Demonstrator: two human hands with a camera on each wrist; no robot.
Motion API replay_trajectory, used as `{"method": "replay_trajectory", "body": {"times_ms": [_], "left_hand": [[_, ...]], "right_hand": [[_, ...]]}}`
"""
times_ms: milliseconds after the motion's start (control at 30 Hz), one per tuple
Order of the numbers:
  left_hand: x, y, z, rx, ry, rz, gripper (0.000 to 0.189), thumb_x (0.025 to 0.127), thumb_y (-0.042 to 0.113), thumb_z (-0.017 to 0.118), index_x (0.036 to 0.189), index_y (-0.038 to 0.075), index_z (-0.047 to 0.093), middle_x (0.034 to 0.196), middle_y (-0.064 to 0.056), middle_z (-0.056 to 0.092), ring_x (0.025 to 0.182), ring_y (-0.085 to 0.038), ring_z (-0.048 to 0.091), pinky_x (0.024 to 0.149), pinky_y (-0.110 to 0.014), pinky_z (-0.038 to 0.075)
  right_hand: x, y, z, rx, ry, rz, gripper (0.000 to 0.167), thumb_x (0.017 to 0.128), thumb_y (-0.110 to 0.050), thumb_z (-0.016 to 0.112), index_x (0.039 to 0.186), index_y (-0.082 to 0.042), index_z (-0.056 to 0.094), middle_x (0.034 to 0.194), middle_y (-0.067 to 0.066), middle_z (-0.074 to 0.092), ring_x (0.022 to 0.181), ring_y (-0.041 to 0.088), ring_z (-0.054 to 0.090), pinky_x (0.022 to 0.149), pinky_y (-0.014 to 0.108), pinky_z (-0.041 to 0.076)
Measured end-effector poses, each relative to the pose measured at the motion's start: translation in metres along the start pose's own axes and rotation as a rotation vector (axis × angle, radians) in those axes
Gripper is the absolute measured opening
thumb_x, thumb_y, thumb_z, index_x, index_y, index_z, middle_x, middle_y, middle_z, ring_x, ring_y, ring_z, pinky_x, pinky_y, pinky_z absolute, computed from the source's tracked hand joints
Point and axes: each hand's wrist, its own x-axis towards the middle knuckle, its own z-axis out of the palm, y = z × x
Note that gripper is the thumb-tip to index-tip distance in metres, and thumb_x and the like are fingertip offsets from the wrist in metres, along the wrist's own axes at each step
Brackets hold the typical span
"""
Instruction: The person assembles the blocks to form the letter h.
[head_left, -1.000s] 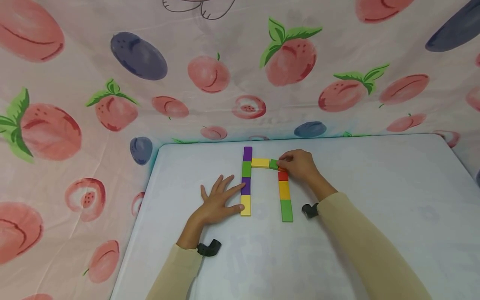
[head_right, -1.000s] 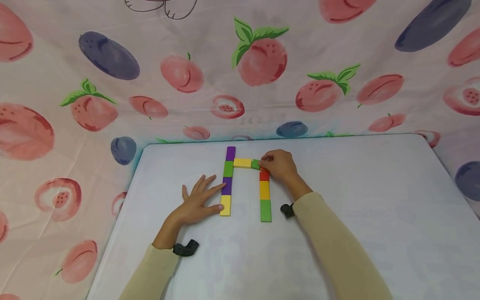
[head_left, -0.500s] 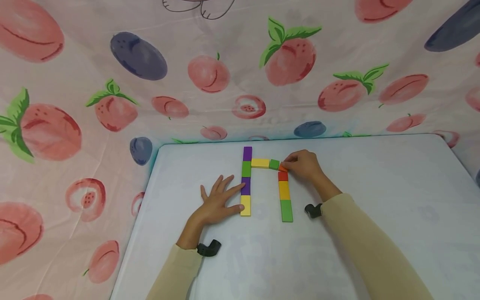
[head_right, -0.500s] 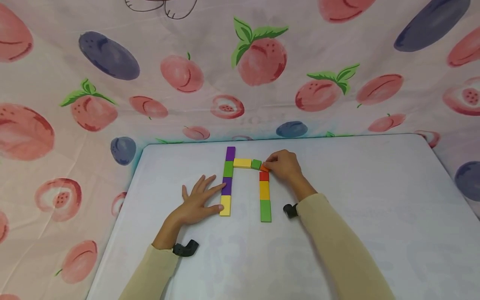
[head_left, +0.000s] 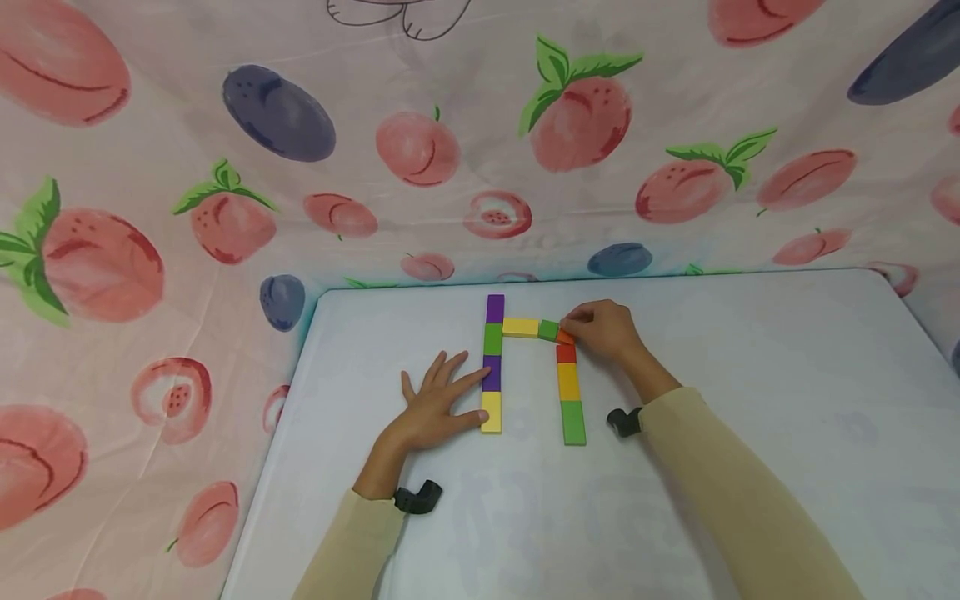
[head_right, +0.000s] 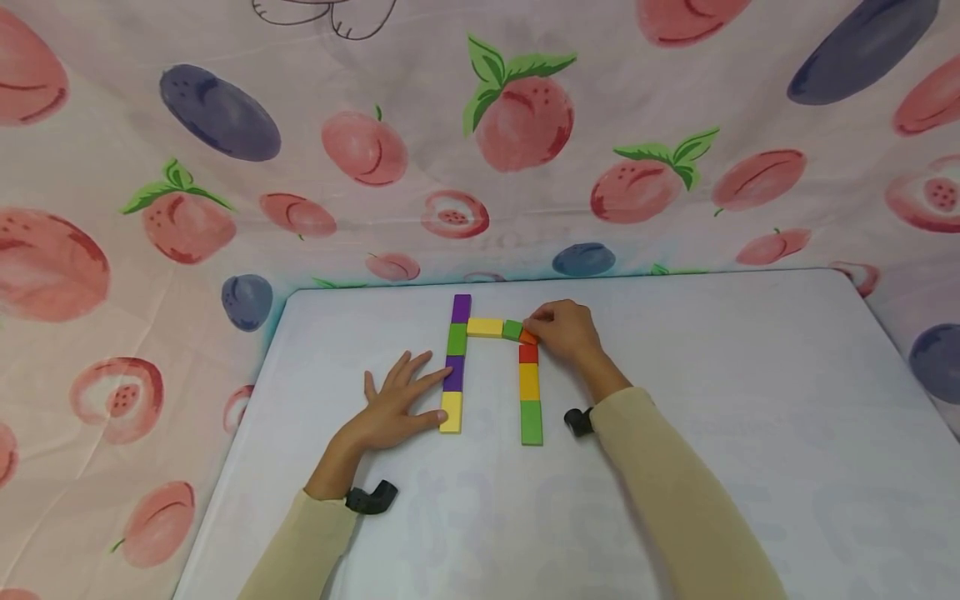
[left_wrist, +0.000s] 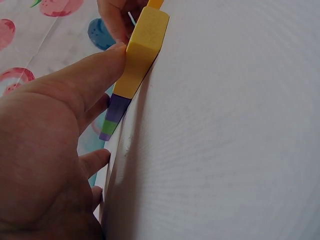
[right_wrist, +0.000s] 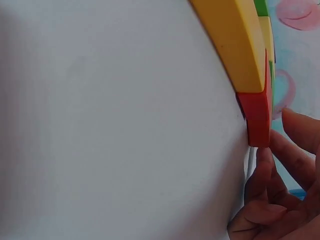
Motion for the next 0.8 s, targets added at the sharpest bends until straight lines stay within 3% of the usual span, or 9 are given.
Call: {"method": "replay_trajectory", "body": {"times_ms": [200, 400, 633, 800], "left_hand": [[0.0, 0.0, 0.0, -0.006, -0.008, -0.005, 0.07, 0.094, 0.059, 0.064, 0.156, 0.046, 0.036, 0.173, 0.004, 0.012, 0.161, -0.029, -0.007, 0.109, -0.077, -0.023], [-0.001, 0.002, -0.001, -0.01, 0.006, 0.006, 0.069, 0.094, 0.057, 0.064, 0.156, 0.044, 0.038, 0.173, 0.002, 0.014, 0.161, -0.031, -0.006, 0.109, -0.078, -0.021], [0.0, 0.0, -0.001, -0.001, -0.024, -0.006, 0.07, 0.094, 0.059, 0.063, 0.157, 0.045, 0.034, 0.173, 0.004, 0.01, 0.16, -0.029, -0.009, 0.109, -0.077, -0.023], [0.0, -0.001, -0.001, -0.002, -0.029, -0.007, 0.07, 0.095, 0.059, 0.062, 0.158, 0.045, 0.034, 0.174, 0.004, 0.009, 0.16, -0.03, -0.009, 0.109, -0.077, -0.023]], "right_hand": [[-0.005, -0.005, -0.002, -0.008, 0.017, -0.008, 0.033, 0.1, -0.035, 0.063, 0.119, -0.011, 0.074, 0.11, 0.012, 0.071, 0.104, 0.03, 0.058, 0.09, 0.043, 0.053], [-0.026, -0.006, -0.013, -0.108, -0.068, -0.175, 0.043, 0.092, -0.038, 0.075, 0.128, -0.015, 0.072, 0.108, 0.012, 0.066, 0.092, 0.027, 0.057, 0.073, 0.033, 0.052], [-0.061, 0.008, -0.011, -0.329, -0.165, -0.302, 0.089, 0.077, -0.065, 0.08, 0.152, -0.027, 0.051, 0.14, 0.009, 0.049, 0.119, 0.03, 0.047, 0.092, 0.045, 0.056], [-0.077, 0.018, -0.003, -0.482, -0.161, -0.402, 0.103, 0.074, -0.078, 0.072, 0.157, -0.027, 0.042, 0.148, 0.007, 0.044, 0.124, 0.032, 0.044, 0.096, 0.048, 0.055]]}}
